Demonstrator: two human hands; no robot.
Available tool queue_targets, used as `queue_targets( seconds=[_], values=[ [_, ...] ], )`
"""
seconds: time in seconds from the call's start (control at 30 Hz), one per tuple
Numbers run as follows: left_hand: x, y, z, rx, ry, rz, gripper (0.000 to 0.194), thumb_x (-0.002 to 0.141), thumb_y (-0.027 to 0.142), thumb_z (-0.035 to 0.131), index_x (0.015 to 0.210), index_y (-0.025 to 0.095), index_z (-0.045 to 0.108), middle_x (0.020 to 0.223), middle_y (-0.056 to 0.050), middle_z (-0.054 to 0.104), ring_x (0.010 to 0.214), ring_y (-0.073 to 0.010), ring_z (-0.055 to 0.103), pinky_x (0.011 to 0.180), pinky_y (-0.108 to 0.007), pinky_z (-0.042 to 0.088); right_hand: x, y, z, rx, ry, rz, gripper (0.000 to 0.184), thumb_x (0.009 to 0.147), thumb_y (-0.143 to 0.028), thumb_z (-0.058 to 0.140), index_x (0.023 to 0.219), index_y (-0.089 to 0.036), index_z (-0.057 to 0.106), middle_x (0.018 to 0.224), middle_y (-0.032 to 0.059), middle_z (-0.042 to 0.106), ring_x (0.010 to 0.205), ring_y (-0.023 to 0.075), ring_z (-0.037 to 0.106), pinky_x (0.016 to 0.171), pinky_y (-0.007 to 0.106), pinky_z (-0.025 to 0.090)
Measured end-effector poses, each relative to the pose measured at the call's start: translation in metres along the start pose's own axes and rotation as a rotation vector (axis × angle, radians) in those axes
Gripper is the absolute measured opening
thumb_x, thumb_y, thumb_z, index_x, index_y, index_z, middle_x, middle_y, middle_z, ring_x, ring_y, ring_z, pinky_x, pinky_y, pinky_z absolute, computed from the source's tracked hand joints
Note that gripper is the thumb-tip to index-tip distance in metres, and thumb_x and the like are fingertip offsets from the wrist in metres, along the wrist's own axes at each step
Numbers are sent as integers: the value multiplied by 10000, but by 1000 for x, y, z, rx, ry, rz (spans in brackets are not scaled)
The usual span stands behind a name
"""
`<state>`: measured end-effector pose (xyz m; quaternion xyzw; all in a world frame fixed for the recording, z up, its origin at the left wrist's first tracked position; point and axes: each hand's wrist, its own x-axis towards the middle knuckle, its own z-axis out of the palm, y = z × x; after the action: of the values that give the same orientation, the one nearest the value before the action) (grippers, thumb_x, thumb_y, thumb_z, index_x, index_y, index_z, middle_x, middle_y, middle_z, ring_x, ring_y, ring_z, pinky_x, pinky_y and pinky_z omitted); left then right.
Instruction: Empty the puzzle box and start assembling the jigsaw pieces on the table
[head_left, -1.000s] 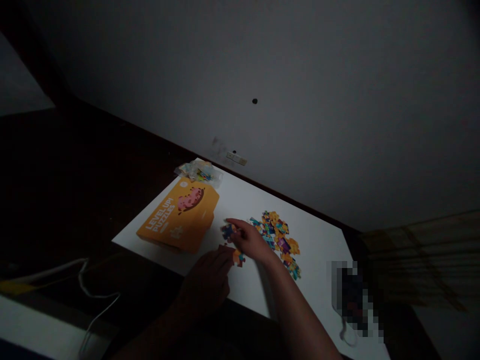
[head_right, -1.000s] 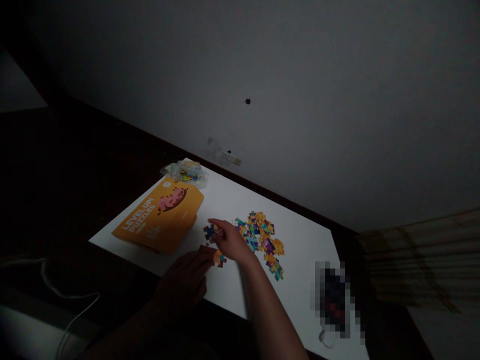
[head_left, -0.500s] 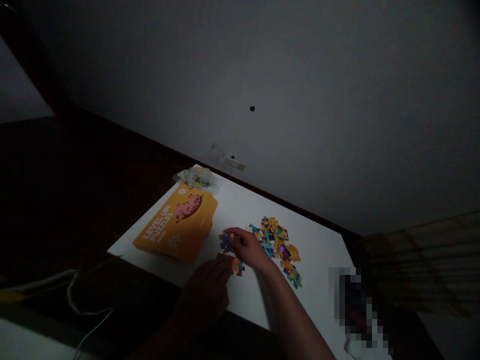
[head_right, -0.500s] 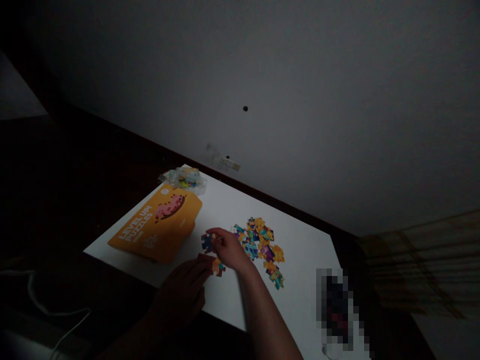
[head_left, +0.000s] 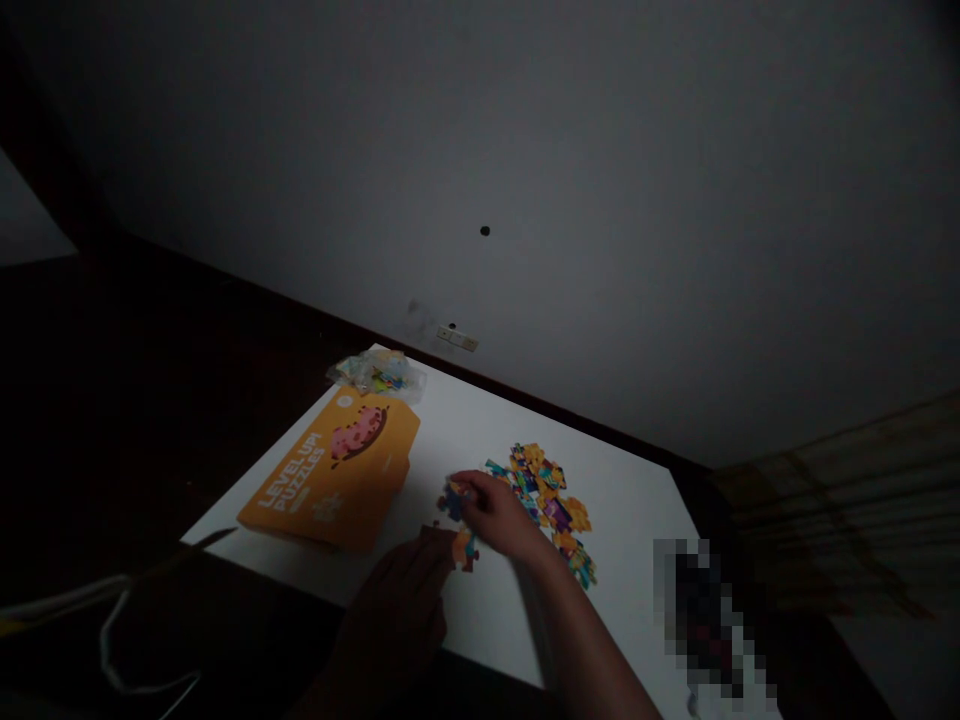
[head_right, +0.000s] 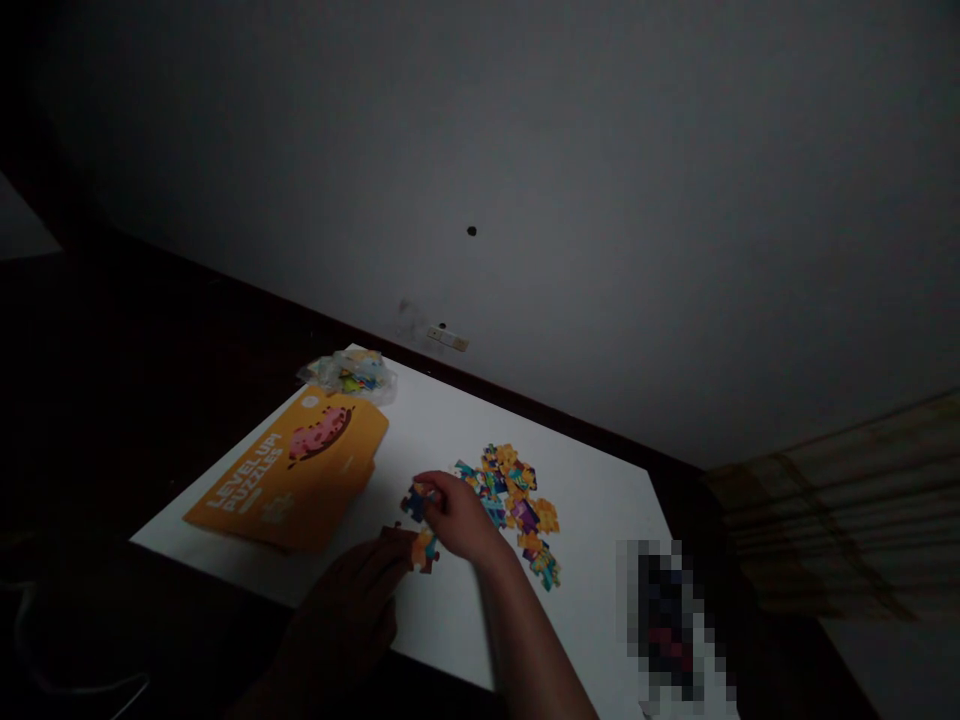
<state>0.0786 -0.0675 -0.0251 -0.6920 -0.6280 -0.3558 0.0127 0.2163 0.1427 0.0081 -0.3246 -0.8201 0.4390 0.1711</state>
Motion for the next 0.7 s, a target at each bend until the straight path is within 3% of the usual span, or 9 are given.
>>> queue_targets(
  seconds=[0.13,0.2,0.33,0.6,0.7],
  values=[
    [3,-1,-6,43,46,57,721,878,60,562,1564,259,665,1527,-52,782,1411,-247,717,1208,-412,592,-7,-1,-11,-66,0,23,472,958,-131,641,1359,-316,809,1230,64,874,1102,287,830,1022,488,659],
    [4,-1,-9,65,51,74,703,886,59,556,1552,252,674,1524,-45,786,1391,-236,728,1196,-394,594,-10,-1,-15,-98,2,31,427,979,-129,623,1317,-299,822,1172,64,880,1057,280,834,1013,477,660],
    [4,-4,-9,82,38,80,715,878,56,557,1549,267,683,1532,-45,783,1386,-240,736,1166,-399,619,-13,2,-17,-142,67,-16,382,984,-118,629,1225,-325,842,1223,57,873,1143,288,820,1075,494,637],
    [0,-9,0,126,64,115,744,865,41,539,1566,263,653,1516,-65,791,1355,-273,763,1120,-449,671,-8,1,6,-286,262,-125,276,952,-72,672,1055,-286,813,1079,70,822,1058,285,798,947,418,639],
    [-1,-11,1,128,60,129,741,868,51,559,1572,261,655,1527,-64,787,1357,-279,767,1112,-446,682,-7,3,13,-305,319,-171,239,1001,-103,636,1047,-278,793,1057,80,805,1040,282,786,939,417,642]
  ],
)
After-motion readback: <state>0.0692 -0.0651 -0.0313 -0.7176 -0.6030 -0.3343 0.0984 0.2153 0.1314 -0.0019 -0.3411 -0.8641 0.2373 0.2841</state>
